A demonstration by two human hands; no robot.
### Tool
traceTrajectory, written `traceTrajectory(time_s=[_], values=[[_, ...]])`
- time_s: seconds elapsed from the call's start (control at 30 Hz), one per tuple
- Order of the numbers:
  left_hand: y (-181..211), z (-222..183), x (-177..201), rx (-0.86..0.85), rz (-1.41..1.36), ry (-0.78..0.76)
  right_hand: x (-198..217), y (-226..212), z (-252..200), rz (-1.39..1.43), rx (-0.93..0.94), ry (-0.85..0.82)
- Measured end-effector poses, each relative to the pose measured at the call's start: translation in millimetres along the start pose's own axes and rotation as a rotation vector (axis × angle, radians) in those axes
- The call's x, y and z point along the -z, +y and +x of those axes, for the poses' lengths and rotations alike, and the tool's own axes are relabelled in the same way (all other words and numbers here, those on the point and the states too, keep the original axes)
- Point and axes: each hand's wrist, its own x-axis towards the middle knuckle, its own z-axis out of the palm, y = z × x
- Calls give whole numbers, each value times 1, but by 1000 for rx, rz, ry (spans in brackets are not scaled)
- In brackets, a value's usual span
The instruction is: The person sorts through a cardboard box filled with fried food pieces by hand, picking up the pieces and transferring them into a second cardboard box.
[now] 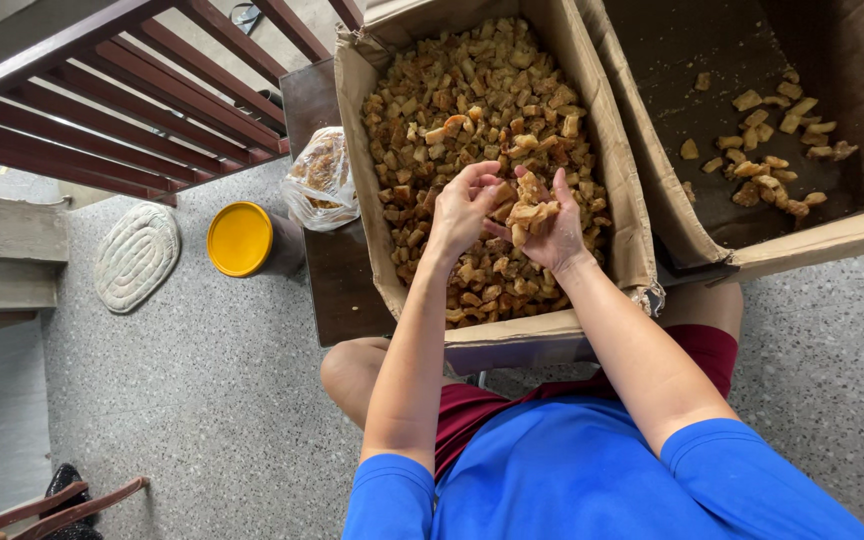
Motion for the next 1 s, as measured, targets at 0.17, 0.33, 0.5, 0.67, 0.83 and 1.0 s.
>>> traceTrajectory(time_s=[0.17, 0.33, 0.5, 0.67, 0.83, 1.0], values=[[10, -17, -4, 31, 142, -101, -2, -1, -2, -5, 18, 39], [-5, -23, -39, -398, 556, -22, 2, 3, -1, 29, 61, 30], [-8, -18, -19, 101, 106, 22, -4, -3, -2, -139, 27, 50], [-18, -17, -12, -149, 254, 142, -7, -2, -3, -298, 4, 31], [-27, -24, -29, -227, 325, 163, 0, 0, -1, -368, -1, 72], [-40, -14, -29, -77, 22, 203, 5, 1, 2, -332, 34, 22]])
